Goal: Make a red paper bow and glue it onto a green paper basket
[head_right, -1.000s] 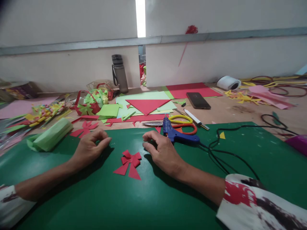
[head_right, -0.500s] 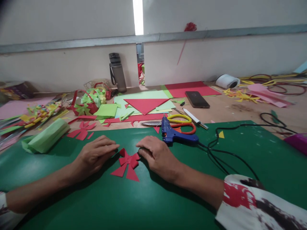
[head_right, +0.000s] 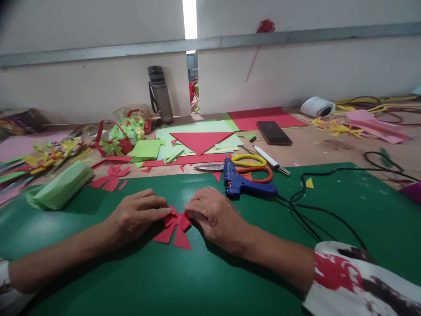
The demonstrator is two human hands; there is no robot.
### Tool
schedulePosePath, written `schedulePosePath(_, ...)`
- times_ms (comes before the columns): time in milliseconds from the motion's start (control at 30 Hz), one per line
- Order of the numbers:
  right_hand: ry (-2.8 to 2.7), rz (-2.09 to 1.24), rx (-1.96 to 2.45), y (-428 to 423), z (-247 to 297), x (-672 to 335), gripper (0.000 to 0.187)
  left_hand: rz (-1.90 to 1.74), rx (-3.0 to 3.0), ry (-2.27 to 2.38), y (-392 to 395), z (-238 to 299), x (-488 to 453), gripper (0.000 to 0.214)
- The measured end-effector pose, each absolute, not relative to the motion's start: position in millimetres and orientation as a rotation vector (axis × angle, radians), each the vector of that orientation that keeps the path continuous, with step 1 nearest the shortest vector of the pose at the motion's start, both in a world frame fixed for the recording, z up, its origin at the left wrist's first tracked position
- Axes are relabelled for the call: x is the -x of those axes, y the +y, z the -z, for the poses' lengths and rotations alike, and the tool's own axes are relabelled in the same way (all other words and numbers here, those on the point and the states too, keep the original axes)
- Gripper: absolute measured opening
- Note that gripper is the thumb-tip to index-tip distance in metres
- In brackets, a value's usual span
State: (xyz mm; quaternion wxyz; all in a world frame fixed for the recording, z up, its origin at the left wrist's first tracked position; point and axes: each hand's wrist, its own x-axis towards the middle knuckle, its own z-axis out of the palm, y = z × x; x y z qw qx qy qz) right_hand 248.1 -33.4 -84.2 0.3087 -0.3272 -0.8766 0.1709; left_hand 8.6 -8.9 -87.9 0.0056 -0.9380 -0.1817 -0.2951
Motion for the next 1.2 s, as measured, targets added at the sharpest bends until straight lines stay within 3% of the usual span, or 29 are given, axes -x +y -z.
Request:
schedulePosePath(900,-2.466,-0.287,0.856,-32.5,89.4,-247.2,0.025,0.748,2.996,-0.597,-8.1,88.8,-10.4,0.029)
schedulePosePath(1200,-2.629,0.057,0.831,-35.9,88.2,-242.4,0.04,0.72,3.0,-0.639,-7.6,93.5,-8.7,0.02)
